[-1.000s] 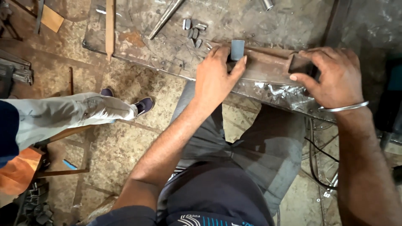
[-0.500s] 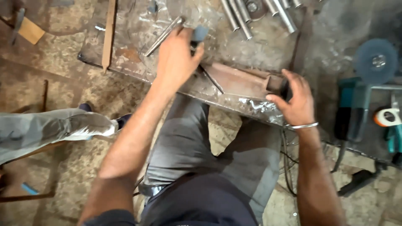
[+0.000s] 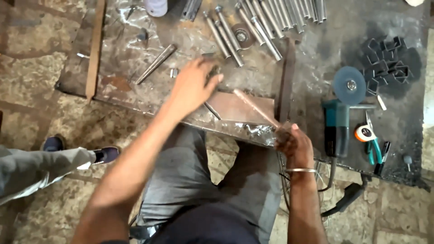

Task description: The person sits at a metal workbench and positions a metal bracket and a cylindrical rod in a fixture, fitting a small metal block against the assembly. They then use a welding torch on the joint, producing sparks, and afterwards handle and reposition the welded piece and small metal parts on the bench.

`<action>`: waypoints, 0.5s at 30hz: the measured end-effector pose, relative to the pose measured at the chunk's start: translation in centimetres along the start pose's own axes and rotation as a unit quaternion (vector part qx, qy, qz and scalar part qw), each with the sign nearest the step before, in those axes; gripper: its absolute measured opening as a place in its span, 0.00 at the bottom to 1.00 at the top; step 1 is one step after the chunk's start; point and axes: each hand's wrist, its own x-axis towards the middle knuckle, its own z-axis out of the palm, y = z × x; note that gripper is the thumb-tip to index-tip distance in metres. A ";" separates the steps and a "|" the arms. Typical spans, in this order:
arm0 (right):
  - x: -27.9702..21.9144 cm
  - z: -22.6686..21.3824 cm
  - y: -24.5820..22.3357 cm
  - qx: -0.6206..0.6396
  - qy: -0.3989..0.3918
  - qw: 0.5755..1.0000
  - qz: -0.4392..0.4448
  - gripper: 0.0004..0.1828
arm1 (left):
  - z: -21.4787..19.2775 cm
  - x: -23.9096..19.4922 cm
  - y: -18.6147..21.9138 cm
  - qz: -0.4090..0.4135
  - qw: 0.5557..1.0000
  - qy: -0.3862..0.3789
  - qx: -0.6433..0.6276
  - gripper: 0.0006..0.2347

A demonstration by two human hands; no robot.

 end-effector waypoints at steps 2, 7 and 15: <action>-1.0 0.6 -1.3 0.060 -0.014 0.997 0.044 0.21 | 0.0 -1.7 2.4 -0.016 0.998 -0.024 -0.052 0.17; -1.1 1.0 -1.8 0.118 -0.085 0.982 0.120 0.24 | 1.6 -4.7 3.9 -0.033 0.981 -0.046 -0.188 0.17; -2.4 3.0 -4.1 0.059 -0.190 0.979 0.038 0.38 | 1.0 -5.3 3.8 -0.215 0.913 -0.065 -0.339 0.11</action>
